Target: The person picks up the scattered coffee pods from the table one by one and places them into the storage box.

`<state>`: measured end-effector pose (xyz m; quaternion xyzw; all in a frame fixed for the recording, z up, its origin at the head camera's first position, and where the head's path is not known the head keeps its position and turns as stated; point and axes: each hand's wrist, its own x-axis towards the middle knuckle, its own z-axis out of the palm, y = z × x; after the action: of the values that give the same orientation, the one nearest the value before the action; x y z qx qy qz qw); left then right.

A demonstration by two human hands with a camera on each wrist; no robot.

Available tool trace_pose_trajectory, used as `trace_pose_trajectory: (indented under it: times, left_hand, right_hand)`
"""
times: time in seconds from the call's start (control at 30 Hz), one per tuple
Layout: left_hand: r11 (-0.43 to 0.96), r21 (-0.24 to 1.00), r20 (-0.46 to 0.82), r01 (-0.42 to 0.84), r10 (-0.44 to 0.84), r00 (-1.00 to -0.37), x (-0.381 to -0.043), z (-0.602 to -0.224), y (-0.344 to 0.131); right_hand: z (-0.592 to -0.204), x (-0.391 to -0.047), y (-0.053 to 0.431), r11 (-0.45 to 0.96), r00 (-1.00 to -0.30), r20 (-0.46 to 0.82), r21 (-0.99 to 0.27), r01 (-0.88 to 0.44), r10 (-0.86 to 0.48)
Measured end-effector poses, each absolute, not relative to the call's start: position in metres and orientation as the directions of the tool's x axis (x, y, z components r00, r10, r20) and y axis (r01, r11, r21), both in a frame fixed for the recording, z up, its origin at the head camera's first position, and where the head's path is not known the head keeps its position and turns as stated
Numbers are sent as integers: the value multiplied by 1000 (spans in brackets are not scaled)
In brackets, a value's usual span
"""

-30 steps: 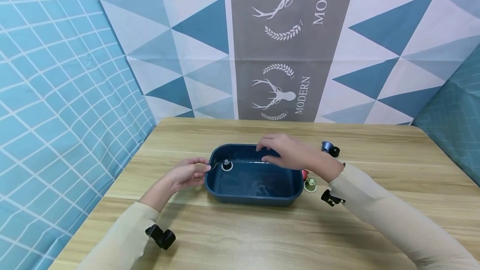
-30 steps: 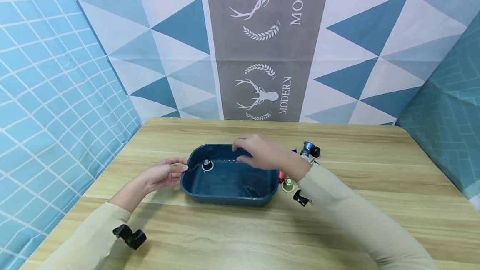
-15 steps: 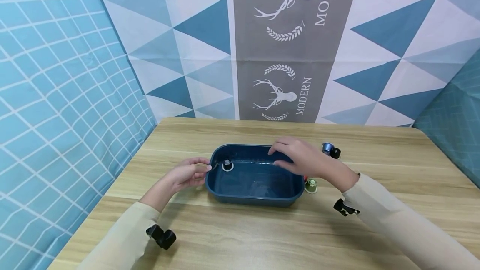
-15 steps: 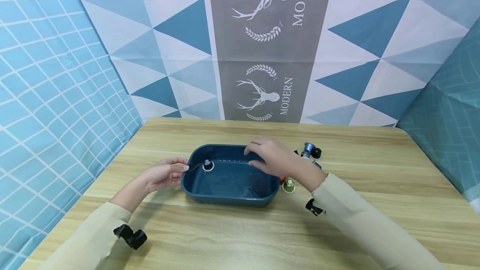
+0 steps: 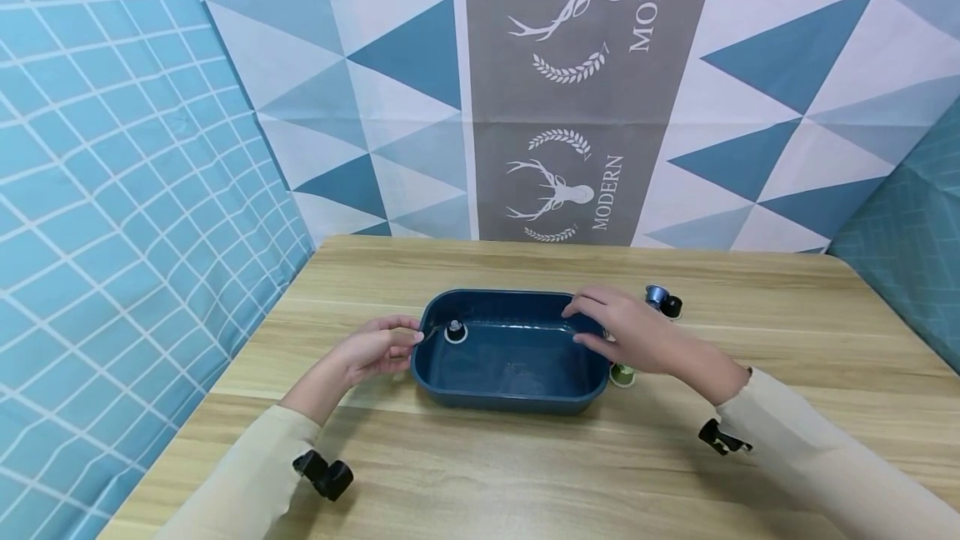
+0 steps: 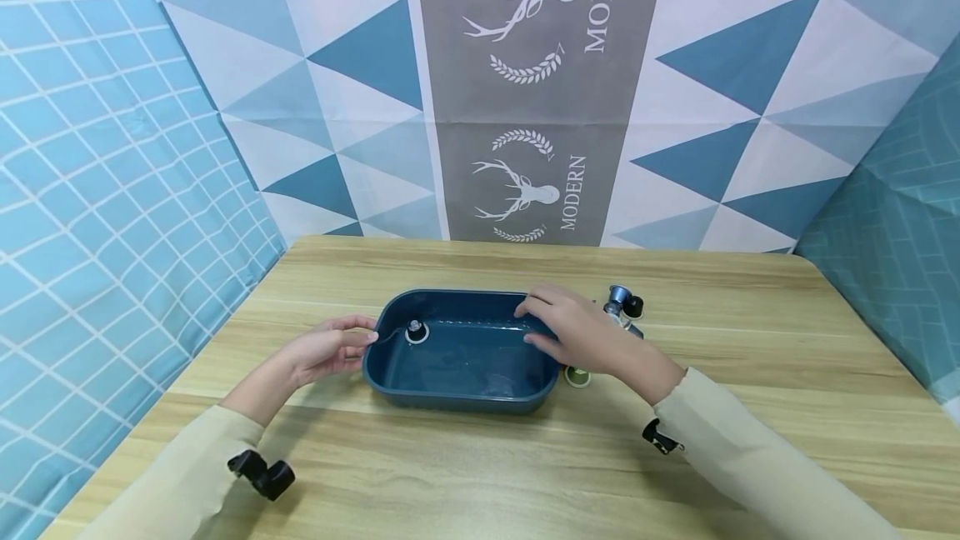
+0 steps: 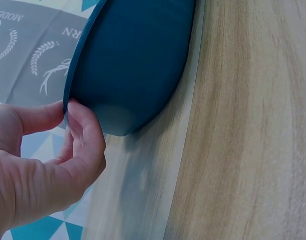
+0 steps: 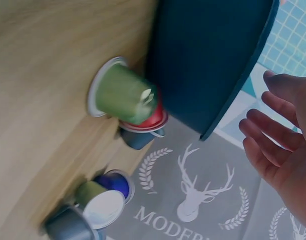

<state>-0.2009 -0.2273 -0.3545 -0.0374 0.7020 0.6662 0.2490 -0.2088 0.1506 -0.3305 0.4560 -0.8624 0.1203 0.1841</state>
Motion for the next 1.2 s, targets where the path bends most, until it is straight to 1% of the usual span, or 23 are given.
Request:
trace_pose_trajectory:
  times: [0.17, 0.27, 0.4, 0.67, 0.8, 1.2]
  left_hand:
    - [106, 921, -390, -375, 290, -874, -201, -356, -228]
    - [104, 921, -390, -376, 289, -874, -202, -356, -229]
    - [101, 921, -389, -376, 287, -875, -202, -357, -228]
    - [105, 922, -386, -372, 286, -877, -202, -358, -229]
    - [110, 922, -388, -372, 283, -877, -201, -357, -228]
    - [112, 916, -400, -384, 277, -874, -200, -355, -227]
  right_hand:
    - [-336, -208, 159, 522, -453, 485, 8, -853, -748]
    - [-339, -206, 164, 514, -435, 505, 19, -858, -745]
    - [-342, -203, 171, 532, -453, 503, 17, -847, -737]
    - [-350, -198, 184, 598, -534, 474, -21, -801, -700]
    - [-352, -195, 190, 622, -555, 462, -10, -783, -691]
    - [-361, -193, 205, 618, -539, 470, 18, -786, -699]
